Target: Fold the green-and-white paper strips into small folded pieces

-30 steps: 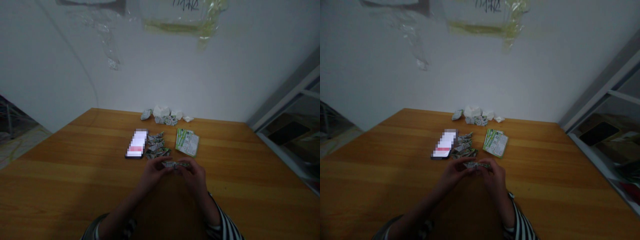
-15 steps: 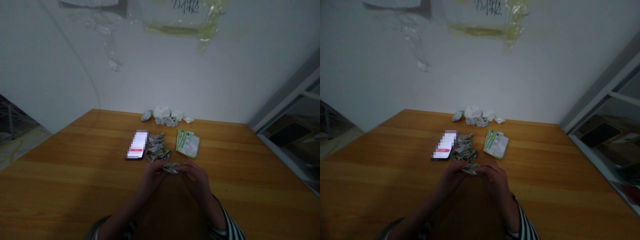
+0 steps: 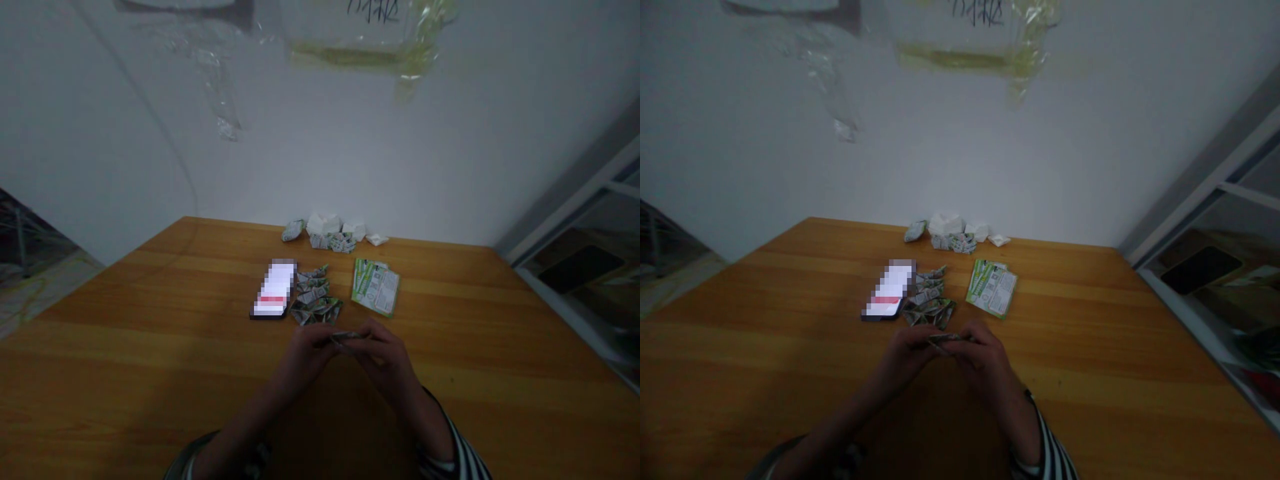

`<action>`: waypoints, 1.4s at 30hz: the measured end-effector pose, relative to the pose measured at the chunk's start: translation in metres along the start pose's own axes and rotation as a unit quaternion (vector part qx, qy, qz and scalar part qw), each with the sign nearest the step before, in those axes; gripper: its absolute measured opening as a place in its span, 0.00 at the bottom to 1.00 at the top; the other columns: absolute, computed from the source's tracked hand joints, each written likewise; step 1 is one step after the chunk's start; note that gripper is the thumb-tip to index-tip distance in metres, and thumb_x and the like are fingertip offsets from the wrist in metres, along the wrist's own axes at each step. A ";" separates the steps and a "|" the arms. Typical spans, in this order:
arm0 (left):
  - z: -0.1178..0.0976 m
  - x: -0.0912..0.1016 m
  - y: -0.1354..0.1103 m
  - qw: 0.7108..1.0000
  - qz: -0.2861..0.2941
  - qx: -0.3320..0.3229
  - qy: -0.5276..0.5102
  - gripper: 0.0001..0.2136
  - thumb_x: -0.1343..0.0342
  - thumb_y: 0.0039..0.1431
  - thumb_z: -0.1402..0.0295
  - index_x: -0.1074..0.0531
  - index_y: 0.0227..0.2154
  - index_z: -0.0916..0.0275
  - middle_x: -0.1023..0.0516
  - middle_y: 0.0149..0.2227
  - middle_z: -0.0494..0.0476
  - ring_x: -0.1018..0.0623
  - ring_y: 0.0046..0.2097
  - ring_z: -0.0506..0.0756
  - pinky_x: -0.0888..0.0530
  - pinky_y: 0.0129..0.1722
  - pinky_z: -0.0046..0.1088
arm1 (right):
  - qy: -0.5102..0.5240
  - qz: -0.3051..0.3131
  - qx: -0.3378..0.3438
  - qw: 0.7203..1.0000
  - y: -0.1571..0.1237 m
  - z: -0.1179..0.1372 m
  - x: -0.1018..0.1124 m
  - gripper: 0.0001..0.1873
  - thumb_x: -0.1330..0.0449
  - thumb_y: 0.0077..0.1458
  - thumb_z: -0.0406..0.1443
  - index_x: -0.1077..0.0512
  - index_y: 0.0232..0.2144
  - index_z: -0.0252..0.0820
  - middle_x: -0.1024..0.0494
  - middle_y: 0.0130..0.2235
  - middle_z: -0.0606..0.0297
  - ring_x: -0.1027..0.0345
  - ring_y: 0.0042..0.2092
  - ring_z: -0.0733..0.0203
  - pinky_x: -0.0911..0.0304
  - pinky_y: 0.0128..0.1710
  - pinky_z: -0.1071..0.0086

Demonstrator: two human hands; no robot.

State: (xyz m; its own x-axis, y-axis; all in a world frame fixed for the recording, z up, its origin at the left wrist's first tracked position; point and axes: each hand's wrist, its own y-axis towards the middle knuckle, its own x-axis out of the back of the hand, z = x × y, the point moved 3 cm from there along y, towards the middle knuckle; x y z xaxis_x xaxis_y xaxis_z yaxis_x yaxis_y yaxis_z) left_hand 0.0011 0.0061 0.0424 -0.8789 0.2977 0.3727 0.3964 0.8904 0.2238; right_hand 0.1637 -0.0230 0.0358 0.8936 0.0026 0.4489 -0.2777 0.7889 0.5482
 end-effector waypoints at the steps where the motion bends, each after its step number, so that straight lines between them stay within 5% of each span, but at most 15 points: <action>1: -0.001 0.000 0.000 1.000 -0.001 0.005 -0.003 0.03 0.39 0.51 0.73 0.21 0.27 0.65 0.20 0.26 0.55 0.24 0.29 0.53 0.32 0.28 0.23 | 0.004 -0.004 -0.001 1.000 0.000 0.000 -0.001 0.12 0.42 0.57 0.30 0.23 0.41 0.49 0.28 0.33 0.63 0.33 0.33 0.62 0.37 0.30 0.70; 11: 0.003 -0.009 -0.004 0.999 -0.029 0.025 -0.025 0.04 0.40 0.50 0.74 0.20 0.26 0.63 0.18 0.26 0.54 0.23 0.28 0.53 0.29 0.29 0.23 | 0.012 -0.031 -0.069 0.997 0.001 -0.007 -0.006 0.10 0.45 0.60 0.33 0.23 0.31 0.43 0.28 0.31 0.62 0.32 0.34 0.60 0.36 0.32 0.70; 23: 0.003 -0.007 -0.005 0.999 -0.031 0.005 0.033 0.04 0.40 0.50 0.76 0.21 0.26 0.62 0.19 0.26 0.54 0.23 0.29 0.52 0.30 0.29 0.23 | -0.025 -0.027 -0.061 0.997 -0.005 -0.007 -0.009 0.11 0.46 0.60 0.33 0.23 0.35 0.45 0.30 0.30 0.63 0.33 0.31 0.61 0.38 0.29 0.71; 32: 0.020 -0.013 -0.002 0.970 0.003 0.180 -0.161 0.07 0.37 0.46 0.66 0.21 0.26 0.65 0.19 0.24 0.54 0.22 0.28 0.53 0.28 0.30 0.25 | -0.047 0.057 -0.091 0.993 0.000 -0.009 -0.006 0.12 0.48 0.60 0.32 0.24 0.37 0.44 0.28 0.31 0.62 0.32 0.35 0.60 0.37 0.33 0.70; 35: 0.017 -0.010 0.000 0.967 -0.020 0.182 -0.177 0.08 0.36 0.45 0.65 0.23 0.21 0.66 0.21 0.20 0.52 0.25 0.24 0.51 0.31 0.26 0.23 | 0.006 0.006 -0.126 0.992 0.002 -0.005 -0.005 0.08 0.44 0.57 0.31 0.26 0.36 0.44 0.24 0.33 0.63 0.29 0.35 0.60 0.35 0.36 0.69; 39: 0.018 -0.016 -0.002 0.954 -0.043 0.190 -0.227 0.12 0.35 0.45 0.60 0.25 0.20 0.66 0.23 0.19 0.53 0.26 0.22 0.50 0.31 0.24 0.23 | 0.119 -0.114 -0.221 0.961 0.000 -0.006 -0.010 0.10 0.38 0.50 0.32 0.33 0.36 0.43 0.25 0.26 0.70 0.30 0.27 0.62 0.36 0.26 0.73; 42: 0.026 -0.020 -0.002 0.939 -0.050 0.201 -0.275 0.16 0.34 0.43 0.57 0.27 0.20 0.67 0.23 0.19 0.54 0.27 0.22 0.50 0.32 0.23 0.23 | 0.162 -0.126 -0.236 0.950 0.000 -0.007 -0.017 0.09 0.40 0.51 0.32 0.35 0.35 0.43 0.27 0.25 0.71 0.31 0.25 0.64 0.37 0.24 0.74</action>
State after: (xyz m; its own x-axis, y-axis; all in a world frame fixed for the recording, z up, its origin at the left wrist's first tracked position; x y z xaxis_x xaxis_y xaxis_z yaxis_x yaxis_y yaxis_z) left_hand 0.0107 0.0073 0.0115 -0.9543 0.2400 -0.1781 0.2695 0.9485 -0.1662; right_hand 0.1507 -0.0189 0.0236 0.9936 -0.0940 0.0629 0.0799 0.9769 0.1980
